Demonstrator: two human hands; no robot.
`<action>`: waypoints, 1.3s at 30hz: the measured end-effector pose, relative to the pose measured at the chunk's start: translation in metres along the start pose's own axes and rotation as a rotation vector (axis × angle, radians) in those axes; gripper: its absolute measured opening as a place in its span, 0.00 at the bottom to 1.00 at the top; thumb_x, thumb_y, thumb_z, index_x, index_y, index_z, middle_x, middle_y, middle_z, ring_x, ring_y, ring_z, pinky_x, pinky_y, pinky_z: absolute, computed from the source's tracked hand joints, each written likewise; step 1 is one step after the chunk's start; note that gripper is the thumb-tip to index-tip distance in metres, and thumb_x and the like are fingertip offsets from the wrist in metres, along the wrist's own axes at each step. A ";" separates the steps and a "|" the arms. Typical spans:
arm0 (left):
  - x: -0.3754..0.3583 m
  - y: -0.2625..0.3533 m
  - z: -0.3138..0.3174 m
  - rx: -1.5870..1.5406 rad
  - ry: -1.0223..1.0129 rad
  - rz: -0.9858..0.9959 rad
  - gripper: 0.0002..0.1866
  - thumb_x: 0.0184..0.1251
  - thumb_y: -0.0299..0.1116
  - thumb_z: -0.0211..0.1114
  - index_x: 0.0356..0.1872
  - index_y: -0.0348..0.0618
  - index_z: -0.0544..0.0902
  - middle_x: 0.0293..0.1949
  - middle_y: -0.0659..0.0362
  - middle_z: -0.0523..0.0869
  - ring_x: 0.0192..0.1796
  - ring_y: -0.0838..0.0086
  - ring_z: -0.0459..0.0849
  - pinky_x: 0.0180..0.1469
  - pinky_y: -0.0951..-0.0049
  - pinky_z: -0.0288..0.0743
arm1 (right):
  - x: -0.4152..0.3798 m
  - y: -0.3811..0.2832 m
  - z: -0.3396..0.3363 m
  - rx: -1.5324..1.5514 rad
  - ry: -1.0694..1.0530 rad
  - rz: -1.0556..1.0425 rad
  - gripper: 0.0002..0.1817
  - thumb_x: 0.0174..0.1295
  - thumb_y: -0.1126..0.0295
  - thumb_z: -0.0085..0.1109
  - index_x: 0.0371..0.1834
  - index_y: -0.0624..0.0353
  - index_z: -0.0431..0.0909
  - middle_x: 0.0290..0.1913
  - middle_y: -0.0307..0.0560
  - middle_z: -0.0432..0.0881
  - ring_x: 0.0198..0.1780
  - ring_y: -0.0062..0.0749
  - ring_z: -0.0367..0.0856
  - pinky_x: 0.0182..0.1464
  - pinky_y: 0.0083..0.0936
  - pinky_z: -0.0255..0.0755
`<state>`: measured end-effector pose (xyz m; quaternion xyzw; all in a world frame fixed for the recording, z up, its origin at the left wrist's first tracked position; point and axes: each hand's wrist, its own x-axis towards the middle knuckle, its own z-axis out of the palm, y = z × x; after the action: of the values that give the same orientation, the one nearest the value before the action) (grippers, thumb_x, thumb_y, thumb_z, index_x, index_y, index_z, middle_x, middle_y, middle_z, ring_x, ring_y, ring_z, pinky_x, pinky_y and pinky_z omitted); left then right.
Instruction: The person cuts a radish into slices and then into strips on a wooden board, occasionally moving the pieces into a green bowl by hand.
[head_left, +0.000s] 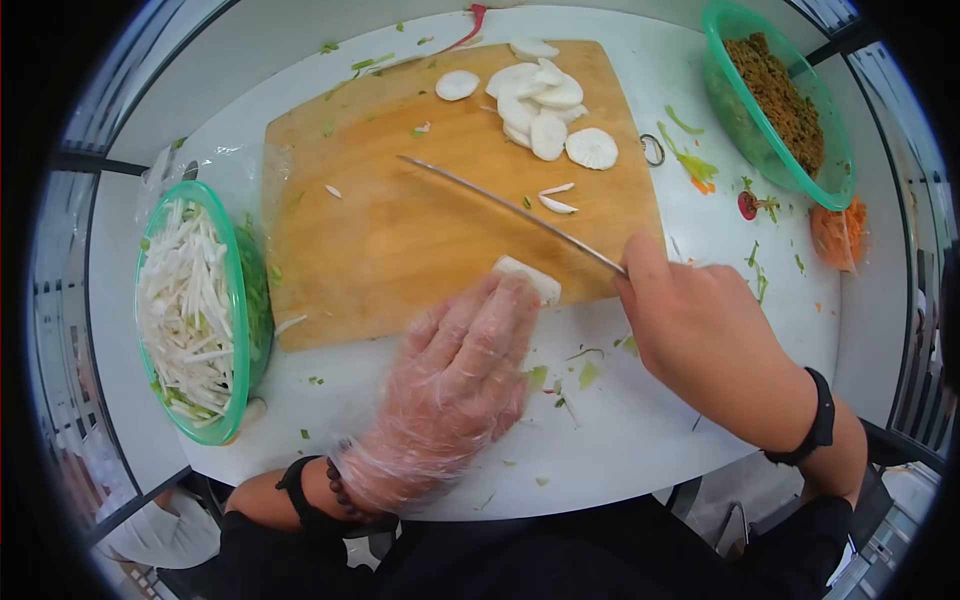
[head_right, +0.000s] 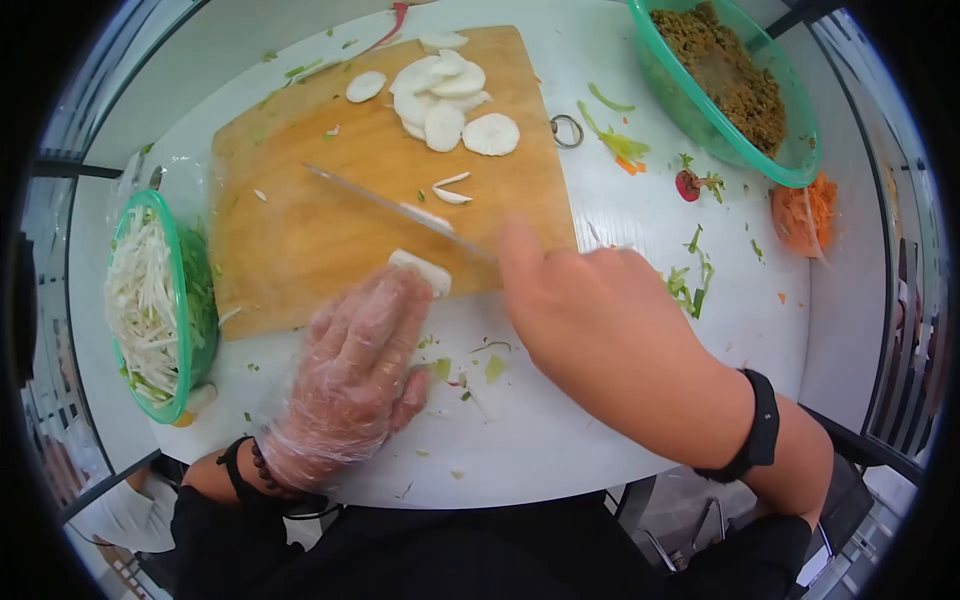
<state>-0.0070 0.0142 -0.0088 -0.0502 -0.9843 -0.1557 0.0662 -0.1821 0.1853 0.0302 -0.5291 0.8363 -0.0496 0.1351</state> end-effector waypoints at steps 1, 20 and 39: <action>0.000 0.000 0.000 -0.026 -0.006 -0.007 0.39 0.53 0.29 0.73 0.71 0.32 0.76 0.72 0.46 0.73 0.73 0.50 0.74 0.71 0.52 0.69 | -0.004 -0.004 -0.004 0.041 -0.024 0.021 0.10 0.74 0.71 0.58 0.40 0.62 0.66 0.19 0.54 0.78 0.21 0.56 0.79 0.24 0.47 0.70; 0.001 0.001 0.004 0.023 0.068 -0.034 0.32 0.53 0.29 0.68 0.65 0.34 0.81 0.66 0.51 0.77 0.70 0.60 0.78 0.69 0.59 0.71 | -0.015 -0.020 -0.004 0.067 -0.146 -0.055 0.09 0.70 0.73 0.55 0.40 0.65 0.65 0.19 0.53 0.78 0.22 0.54 0.82 0.25 0.44 0.74; -0.004 0.000 0.008 -0.034 0.088 -0.004 0.37 0.52 0.25 0.73 0.69 0.31 0.77 0.68 0.46 0.74 0.72 0.51 0.75 0.71 0.52 0.70 | -0.025 -0.022 -0.006 0.145 -0.035 0.022 0.11 0.77 0.68 0.53 0.40 0.64 0.65 0.17 0.55 0.78 0.20 0.57 0.80 0.25 0.48 0.74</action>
<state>-0.0040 0.0166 -0.0169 -0.0427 -0.9778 -0.1744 0.1081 -0.1552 0.1976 0.0453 -0.5097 0.8337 -0.0992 0.1880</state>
